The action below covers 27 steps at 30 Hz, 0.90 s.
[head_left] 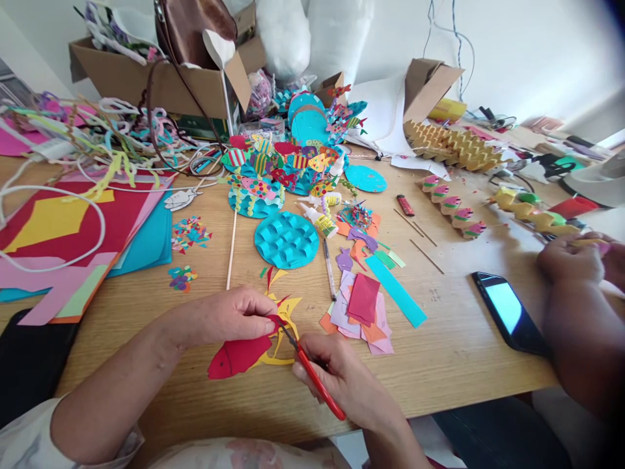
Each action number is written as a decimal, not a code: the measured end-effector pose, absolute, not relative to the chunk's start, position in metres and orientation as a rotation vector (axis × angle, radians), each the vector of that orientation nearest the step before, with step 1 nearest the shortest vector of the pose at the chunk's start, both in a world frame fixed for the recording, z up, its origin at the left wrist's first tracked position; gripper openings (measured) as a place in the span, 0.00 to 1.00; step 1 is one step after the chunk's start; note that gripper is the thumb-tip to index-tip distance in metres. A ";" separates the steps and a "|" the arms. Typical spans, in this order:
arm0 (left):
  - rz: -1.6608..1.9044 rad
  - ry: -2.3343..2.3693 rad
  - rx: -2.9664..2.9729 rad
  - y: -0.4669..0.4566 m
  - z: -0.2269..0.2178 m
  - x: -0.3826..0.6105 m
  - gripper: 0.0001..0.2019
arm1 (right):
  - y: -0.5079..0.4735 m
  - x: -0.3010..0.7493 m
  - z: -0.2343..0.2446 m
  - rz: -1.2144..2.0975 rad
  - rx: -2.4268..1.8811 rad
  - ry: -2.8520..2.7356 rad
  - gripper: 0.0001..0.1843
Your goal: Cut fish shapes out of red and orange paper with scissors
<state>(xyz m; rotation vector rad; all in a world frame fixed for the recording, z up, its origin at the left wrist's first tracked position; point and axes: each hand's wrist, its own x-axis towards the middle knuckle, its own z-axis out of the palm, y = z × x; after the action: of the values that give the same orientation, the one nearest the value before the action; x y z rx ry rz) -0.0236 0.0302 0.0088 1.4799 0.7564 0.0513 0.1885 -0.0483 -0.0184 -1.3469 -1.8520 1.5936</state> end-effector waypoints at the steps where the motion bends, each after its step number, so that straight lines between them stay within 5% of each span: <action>1: 0.048 0.757 1.481 0.030 0.009 -0.023 0.11 | -0.048 0.188 -0.018 1.597 -1.349 -1.852 0.22; 18: 0.043 0.801 1.374 0.031 0.011 -0.025 0.11 | -0.047 0.187 -0.020 1.609 -1.326 -1.755 0.23; 24: 0.322 0.831 1.098 0.020 0.009 -0.026 0.08 | -0.048 0.178 -0.023 1.713 -1.298 -1.308 0.25; 27: 0.646 0.884 0.911 0.009 0.002 -0.021 0.17 | -0.048 0.168 -0.027 1.694 -1.264 -1.105 0.28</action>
<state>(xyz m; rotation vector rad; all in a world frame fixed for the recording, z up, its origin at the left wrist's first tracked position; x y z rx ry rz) -0.0210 0.0091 0.0021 0.9109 0.8840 0.6455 0.1677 -0.0482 -0.0269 -1.2643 -1.1055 1.6941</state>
